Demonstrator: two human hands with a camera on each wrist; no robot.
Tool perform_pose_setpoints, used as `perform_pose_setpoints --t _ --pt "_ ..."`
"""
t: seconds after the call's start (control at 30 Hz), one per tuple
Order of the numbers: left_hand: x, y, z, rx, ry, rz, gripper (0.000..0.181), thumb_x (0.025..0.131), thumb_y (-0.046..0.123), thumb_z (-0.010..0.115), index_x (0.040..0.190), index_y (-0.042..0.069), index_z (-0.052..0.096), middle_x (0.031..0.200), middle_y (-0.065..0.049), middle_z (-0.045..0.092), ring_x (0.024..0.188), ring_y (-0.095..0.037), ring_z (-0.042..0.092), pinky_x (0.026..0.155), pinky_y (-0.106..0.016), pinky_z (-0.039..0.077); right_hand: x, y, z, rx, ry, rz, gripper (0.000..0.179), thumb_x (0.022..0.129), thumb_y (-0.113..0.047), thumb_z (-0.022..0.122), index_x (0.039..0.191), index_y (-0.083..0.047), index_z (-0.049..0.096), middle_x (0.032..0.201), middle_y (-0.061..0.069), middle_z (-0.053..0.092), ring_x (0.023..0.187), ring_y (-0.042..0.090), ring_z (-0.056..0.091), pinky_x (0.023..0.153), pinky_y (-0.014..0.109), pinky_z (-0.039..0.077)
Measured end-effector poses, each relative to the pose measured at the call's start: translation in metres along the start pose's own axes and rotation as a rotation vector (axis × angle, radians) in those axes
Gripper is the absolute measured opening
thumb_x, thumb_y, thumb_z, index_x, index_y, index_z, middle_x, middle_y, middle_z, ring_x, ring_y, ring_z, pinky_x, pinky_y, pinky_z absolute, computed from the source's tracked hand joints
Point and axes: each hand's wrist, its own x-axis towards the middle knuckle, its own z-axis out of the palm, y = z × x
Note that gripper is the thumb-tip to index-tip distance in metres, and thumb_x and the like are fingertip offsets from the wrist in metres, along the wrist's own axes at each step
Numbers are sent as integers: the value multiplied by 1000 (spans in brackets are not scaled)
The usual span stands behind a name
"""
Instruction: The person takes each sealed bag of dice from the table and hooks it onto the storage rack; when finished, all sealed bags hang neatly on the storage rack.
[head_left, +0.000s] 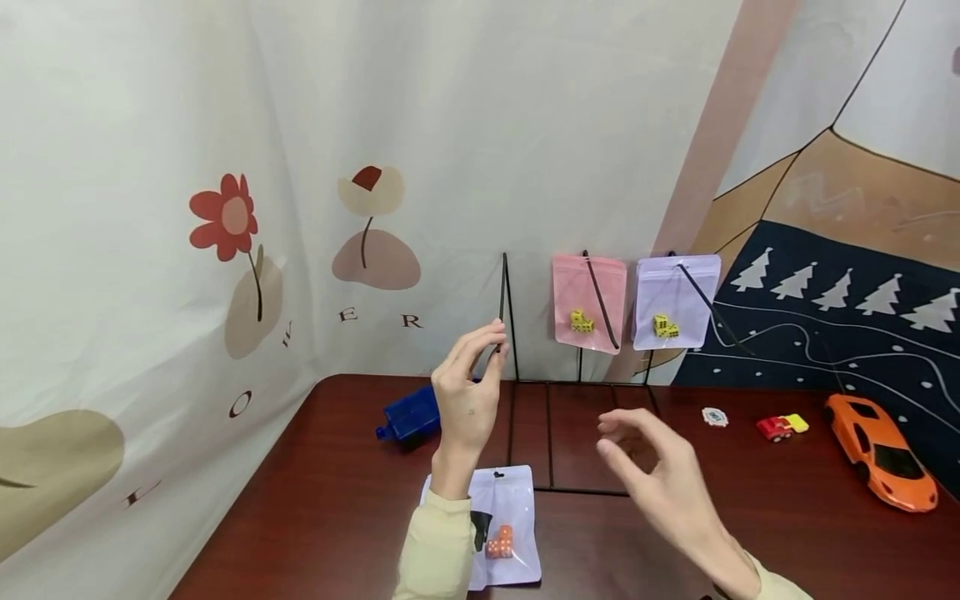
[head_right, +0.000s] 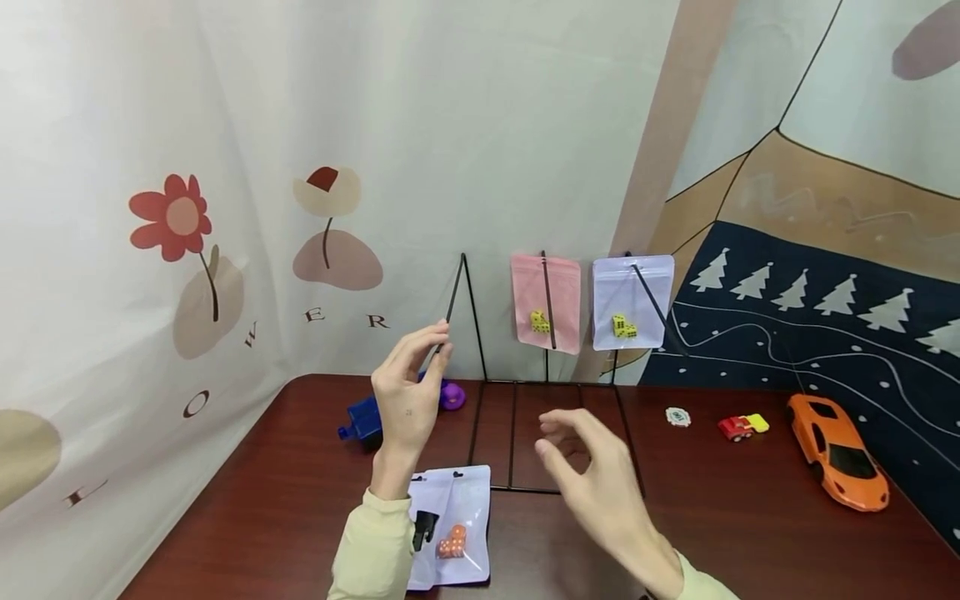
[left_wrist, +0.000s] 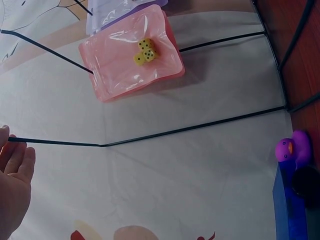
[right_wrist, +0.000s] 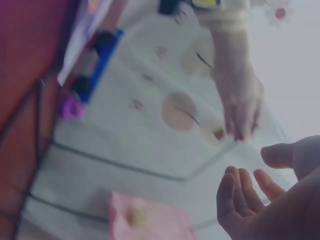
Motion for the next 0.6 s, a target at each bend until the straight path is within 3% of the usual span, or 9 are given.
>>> perform_pose_setpoints --t 0.23,0.37,0.5,0.6 --pt "-2 1 0 -3 -8 -2 18 81 -15 66 96 -5 68 103 -20 66 102 -30 63 90 -39 52 21 -16 -39 -45 223 -162 37 69 29 64 101 11 62 89 11 61 74 9 57 66 11 49" --pt "-1 1 -1 -5 -9 -4 18 81 -15 66 96 -5 68 104 -20 66 102 -31 63 91 -39 52 30 -21 -56 -47 340 -228 29 74 25 61 102 19 59 94 20 58 78 10 58 72 12 49" --pt "0 1 -2 -7 -8 -8 18 81 -15 66 96 -5 68 104 -19 66 102 -32 63 91 -39 51 35 -9 -68 -70 405 -270 29 78 21 61 106 20 58 105 23 57 85 10 60 77 12 50" --pt "-1 0 -3 0 -9 -12 18 81 -15 67 96 -5 68 105 -18 66 102 -31 63 91 -39 51 37 2 -74 -107 405 -259 33 78 22 61 111 18 58 111 24 57 90 9 61 81 12 49"
